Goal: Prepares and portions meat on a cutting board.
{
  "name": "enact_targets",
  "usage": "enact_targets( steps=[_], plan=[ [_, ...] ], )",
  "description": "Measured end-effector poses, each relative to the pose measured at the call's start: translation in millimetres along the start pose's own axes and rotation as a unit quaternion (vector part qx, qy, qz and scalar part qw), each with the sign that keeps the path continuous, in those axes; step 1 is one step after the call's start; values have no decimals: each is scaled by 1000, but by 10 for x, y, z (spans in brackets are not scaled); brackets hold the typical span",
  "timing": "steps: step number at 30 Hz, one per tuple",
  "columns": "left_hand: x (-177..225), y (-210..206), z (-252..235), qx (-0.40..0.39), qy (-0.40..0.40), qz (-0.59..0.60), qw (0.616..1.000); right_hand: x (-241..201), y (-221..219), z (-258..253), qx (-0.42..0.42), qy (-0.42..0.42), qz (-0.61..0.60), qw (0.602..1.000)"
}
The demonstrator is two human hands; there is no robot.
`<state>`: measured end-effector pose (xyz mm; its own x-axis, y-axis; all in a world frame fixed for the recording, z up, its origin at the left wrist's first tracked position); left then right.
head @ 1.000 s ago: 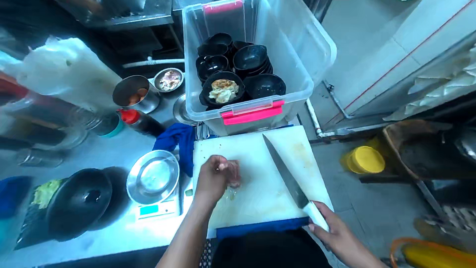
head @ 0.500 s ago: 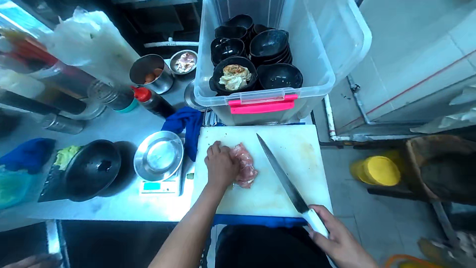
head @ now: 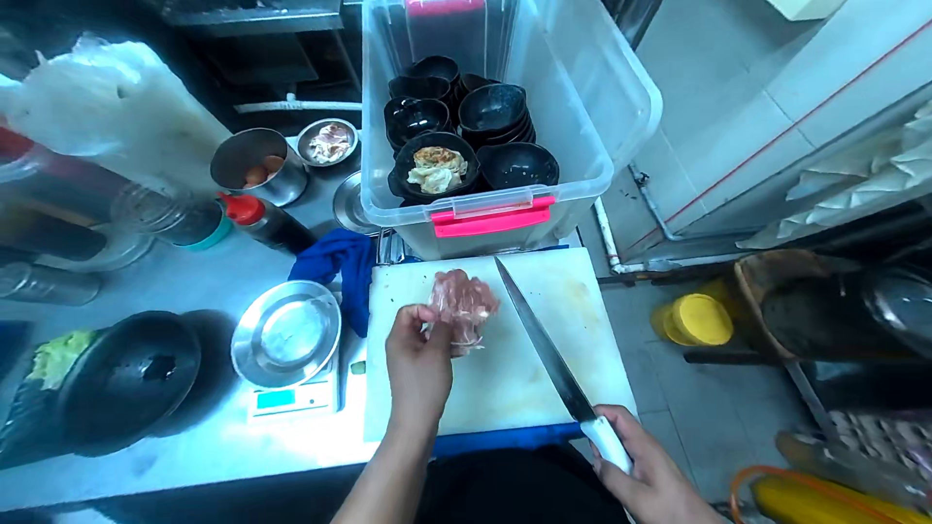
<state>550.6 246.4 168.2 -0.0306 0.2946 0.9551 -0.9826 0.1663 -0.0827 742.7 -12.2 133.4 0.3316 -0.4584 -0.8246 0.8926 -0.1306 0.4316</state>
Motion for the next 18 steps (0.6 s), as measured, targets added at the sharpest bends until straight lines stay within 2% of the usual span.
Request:
enact_targets(
  steps=[2, 4, 7, 9, 12, 14, 18],
  plan=[
    [-417, 245, 127, 24, 37, -68, 997, -108, -47, -37, -15, 17, 34, 999],
    [-677, 539, 235, 49, 29, -203, 978, -207, -108, -69, -39, 23, 72, 996],
    [-603, 750, 148, 63, -36, -304, 950, -246, -206, -120, -66, 24, 105, 992],
    [-496, 679, -119, 31, -72, -361, 929, -253, -245, -171, -73, 21, 119, 990],
    [-478, 396, -516, -13, -112, -481, 869, -305, -246, -248, -59, 16, 134, 989],
    [-528, 233, -602, -37, -104, -529, 841, -315, -221, -276, -49, 13, 136, 989],
    [-589, 18, -601, -131, -20, -513, 848, -235, -161, -250, -30, -7, 119, 992]
  ],
)
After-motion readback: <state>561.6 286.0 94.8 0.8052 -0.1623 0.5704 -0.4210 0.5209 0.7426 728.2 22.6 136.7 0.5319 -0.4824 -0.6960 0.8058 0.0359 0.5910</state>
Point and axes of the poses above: each hand's wrist, its own z-axis away from the middle knuckle, its own y-axis out of the back of the hand, x = y × z, the point moved 10 cm from there along -z, towards the middle knuckle, and after that the axes turned 6 degrees about z, right-handed, at the moved point
